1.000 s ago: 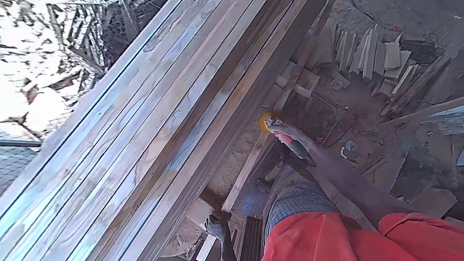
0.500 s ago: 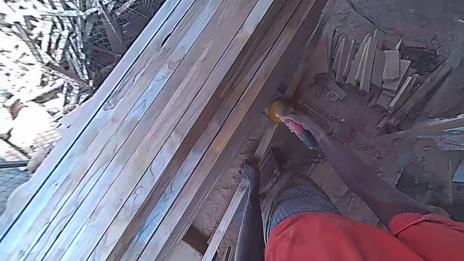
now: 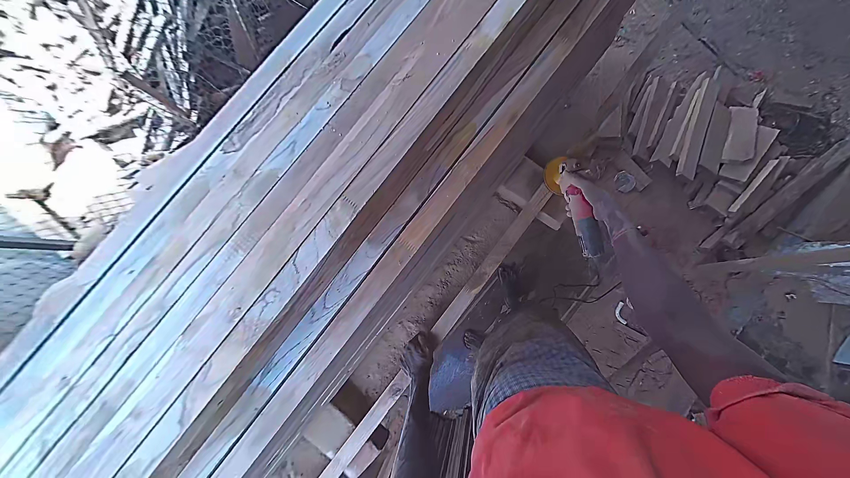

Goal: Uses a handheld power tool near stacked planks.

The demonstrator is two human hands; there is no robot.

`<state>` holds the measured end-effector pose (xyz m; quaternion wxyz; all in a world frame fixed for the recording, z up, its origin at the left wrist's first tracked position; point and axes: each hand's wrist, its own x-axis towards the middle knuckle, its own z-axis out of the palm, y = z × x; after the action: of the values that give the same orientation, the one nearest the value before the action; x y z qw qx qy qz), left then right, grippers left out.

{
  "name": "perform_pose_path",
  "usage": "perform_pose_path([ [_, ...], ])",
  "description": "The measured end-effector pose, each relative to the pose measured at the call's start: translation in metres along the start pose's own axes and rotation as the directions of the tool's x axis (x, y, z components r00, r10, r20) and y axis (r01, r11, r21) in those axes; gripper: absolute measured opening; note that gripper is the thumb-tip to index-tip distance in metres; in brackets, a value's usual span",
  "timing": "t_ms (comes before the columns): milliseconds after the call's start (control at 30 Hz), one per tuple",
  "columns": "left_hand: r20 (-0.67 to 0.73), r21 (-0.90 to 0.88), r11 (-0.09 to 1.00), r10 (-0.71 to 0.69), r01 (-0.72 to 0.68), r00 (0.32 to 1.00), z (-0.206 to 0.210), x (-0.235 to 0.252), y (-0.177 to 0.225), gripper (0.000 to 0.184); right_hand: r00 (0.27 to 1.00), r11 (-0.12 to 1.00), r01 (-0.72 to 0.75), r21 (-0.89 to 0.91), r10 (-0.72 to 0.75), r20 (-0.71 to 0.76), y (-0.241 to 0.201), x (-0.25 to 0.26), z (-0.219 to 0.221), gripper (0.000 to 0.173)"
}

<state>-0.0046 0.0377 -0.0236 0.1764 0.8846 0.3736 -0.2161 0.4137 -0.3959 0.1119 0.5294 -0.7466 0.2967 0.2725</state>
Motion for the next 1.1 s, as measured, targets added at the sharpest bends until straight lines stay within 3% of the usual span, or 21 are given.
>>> perform_pose_path([
  [67,0.016,0.016,0.999,-0.039,0.039,0.999,0.001,-0.008,-0.058,0.063,0.999,1.0,0.023,-0.013,-0.024,-0.03,0.018,-0.021,0.007,0.065],
  [167,-0.015,0.035,0.998,-0.056,0.057,0.998,-0.001,-0.016,-0.112,0.06,0.999,0.996,0.035,-0.088,-0.033,0.017,0.055,-0.066,0.039,0.07],
  [267,0.017,0.042,0.998,-0.05,0.05,0.999,-0.008,-0.02,-0.124,0.06,0.99,0.978,0.018,-0.209,0.011,0.139,0.083,-0.144,0.104,0.057],
  [367,0.033,0.061,0.997,-0.052,0.05,0.998,-0.009,-0.02,-0.126,0.059,0.944,0.917,0.081,-0.39,0.055,0.325,0.137,-0.176,0.168,0.058],
  [500,0.022,0.052,0.998,-0.045,0.044,0.999,-0.009,-0.019,-0.125,0.058,0.857,0.713,0.299,-0.635,0.093,0.508,0.175,-0.201,0.256,0.073],
  [600,0.065,0.065,0.997,-0.051,0.047,0.997,-0.011,-0.019,-0.124,0.059,0.834,0.574,0.399,-0.716,0.098,0.543,0.17,-0.217,0.282,0.077],
  [700,0.113,0.093,0.995,-0.034,0.023,0.993,-0.014,-0.013,-0.117,0.064,0.863,0.647,0.337,-0.684,0.079,0.499,0.165,-0.201,0.261,0.073],
  [833,0.138,0.097,0.994,0.031,-0.044,0.99,-0.011,-0.012,-0.063,0.072,0.927,0.84,0.14,-0.524,0.075,0.368,0.138,-0.166,0.181,0.071],
  [1000,0.218,0.043,0.997,0.049,-0.06,0.975,-0.02,-0.003,0.067,0.071,0.98,0.984,0.005,-0.176,0.029,0.195,0.087,-0.104,0.08,0.062],
  [1100,0.212,-0.051,0.993,0.117,-0.109,0.97,-0.012,0.007,0.157,0.071,0.989,0.994,-0.001,-0.109,0.017,0.147,0.054,-0.059,0.028,0.059],
])
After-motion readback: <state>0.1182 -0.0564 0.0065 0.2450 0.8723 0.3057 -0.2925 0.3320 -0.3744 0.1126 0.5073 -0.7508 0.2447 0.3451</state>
